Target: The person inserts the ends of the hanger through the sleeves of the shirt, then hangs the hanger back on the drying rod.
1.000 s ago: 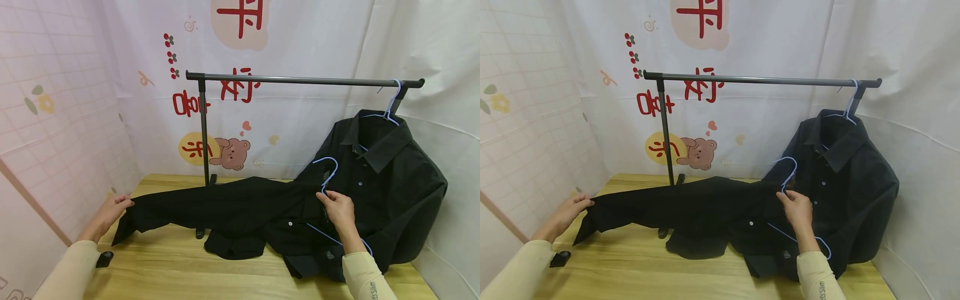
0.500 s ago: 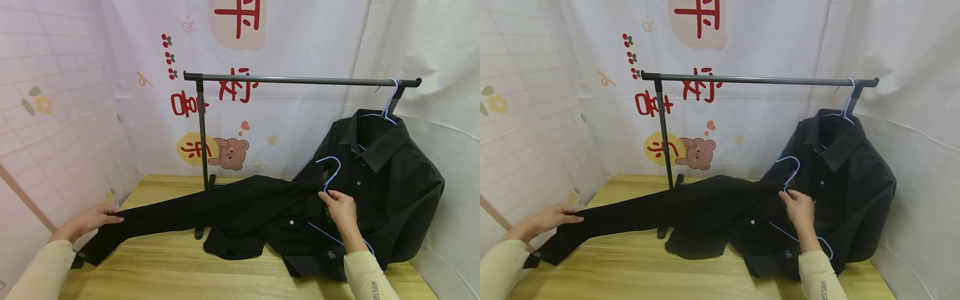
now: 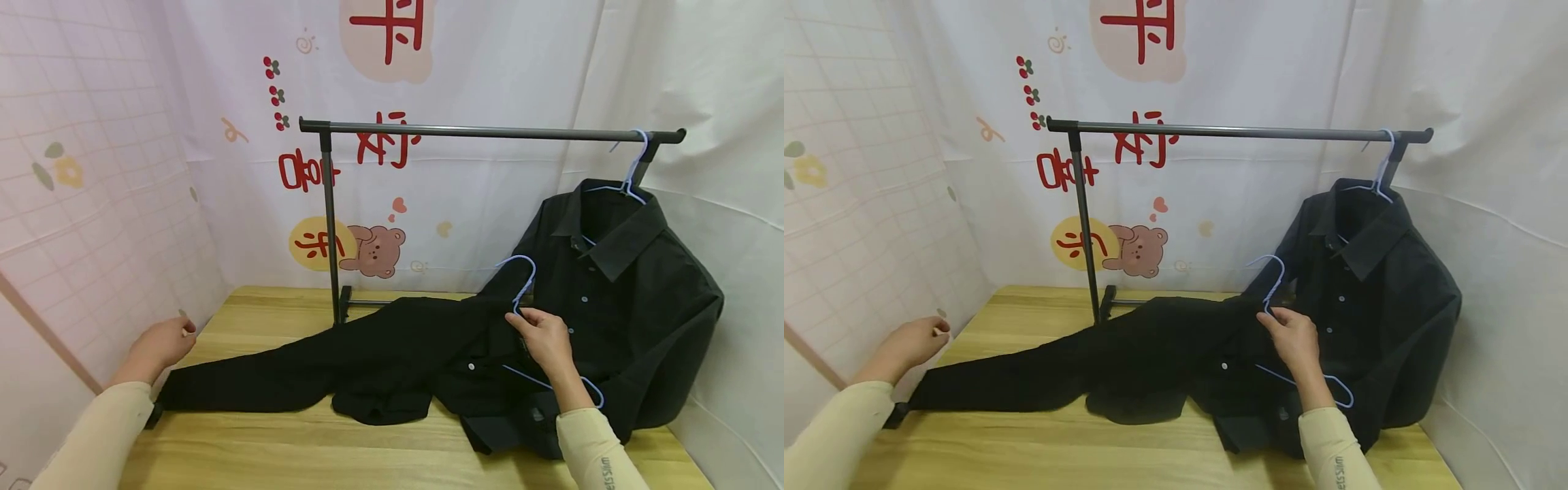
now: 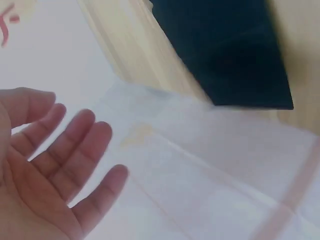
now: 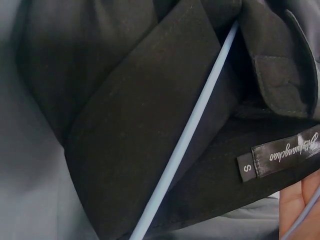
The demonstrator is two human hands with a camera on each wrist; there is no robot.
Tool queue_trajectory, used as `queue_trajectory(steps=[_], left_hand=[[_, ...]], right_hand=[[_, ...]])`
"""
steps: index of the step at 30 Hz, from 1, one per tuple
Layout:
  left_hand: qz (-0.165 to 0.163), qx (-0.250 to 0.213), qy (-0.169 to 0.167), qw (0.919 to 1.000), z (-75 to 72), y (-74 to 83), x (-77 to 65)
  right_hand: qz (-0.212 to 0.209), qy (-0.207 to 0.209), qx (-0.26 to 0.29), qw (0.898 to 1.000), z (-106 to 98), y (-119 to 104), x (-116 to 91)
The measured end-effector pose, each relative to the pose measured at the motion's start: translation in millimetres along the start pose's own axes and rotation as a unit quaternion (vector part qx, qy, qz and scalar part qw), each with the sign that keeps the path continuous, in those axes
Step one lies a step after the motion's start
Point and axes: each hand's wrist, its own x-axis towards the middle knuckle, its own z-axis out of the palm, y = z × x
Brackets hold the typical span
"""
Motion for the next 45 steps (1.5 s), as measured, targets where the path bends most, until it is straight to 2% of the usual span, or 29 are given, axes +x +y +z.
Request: queue_trajectory(steps=[4,9,13,16,18,21,24,26,29,31,34,36,37,38,39,40,43,45], left_hand=[[0.035,-0.017,0.011,0.9992,18.5,29.2,11.6],[0.089,-0.03,0.028,0.9952,40.7,79.1,25.9],[0.131,-0.052,0.072,0.9874,52.2,128.7,38.8],[0.155,-0.084,0.109,0.9782,56.2,171.6,45.3],[0.169,-0.112,0.12,0.9718,57.0,200.9,47.9],[0.184,-0.155,0.099,0.9654,60.0,239.6,51.3],[0.184,-0.193,0.051,0.9624,70.3,262.3,54.8],[0.178,-0.219,0.023,0.9592,79.2,266.0,57.7],[0.165,-0.277,-0.003,0.9468,87.1,255.0,61.1],[0.151,-0.331,-0.017,0.9315,86.6,239.6,63.4],[0.121,-0.404,-0.042,0.9057,77.0,212.9,64.8],[0.104,-0.429,-0.051,0.8958,69.7,195.6,65.2],[0.098,-0.432,-0.051,0.8949,66.1,188.0,65.3],[0.092,-0.428,-0.05,0.8977,63.1,180.7,65.1],[0.085,-0.415,-0.044,0.9048,60.4,174.3,64.5],[0.08,-0.394,-0.035,0.9149,58.8,168.1,64.4],[0.065,-0.299,0.014,0.9519,56.7,157.2,62.7],[0.059,-0.234,0.05,0.9691,57.8,157.1,61.8]], right_hand=[[-0.005,-0.001,-0.005,1.0,2,-2,-2],[-0.02,0.006,-0.011,1.0,6,-7,-3],[-0.041,0.012,-0.015,0.999,10,-13,-4],[-0.054,0.014,-0.014,0.998,13,-20,-6],[-0.06,0.012,-0.012,0.998,15,-24,-8],[-0.066,0.007,-0.007,0.998,19,-30,-11],[-0.063,-0.001,0.01,0.998,21,-36,-14],[-0.061,-0.006,0.021,0.998,22,-38,-15],[-0.06,-0.011,0.033,0.998,20,-42,-16],[-0.057,-0.008,0.041,0.997,19,-42,-15],[-0.054,-0.002,0.056,0.997,18,-41,-12],[-0.053,0.003,0.062,0.997,19,-40,-11],[-0.054,0.004,0.064,0.996,20,-40,-10],[-0.055,0.005,0.066,0.996,22,-41,-9],[-0.057,0.004,0.065,0.996,23,-41,-9],[-0.058,0.002,0.067,0.996,25,-42,-9],[-0.063,-0.01,0.069,0.996,31,-46,-10],[-0.067,-0.021,0.066,0.995,35,-49,-12]])
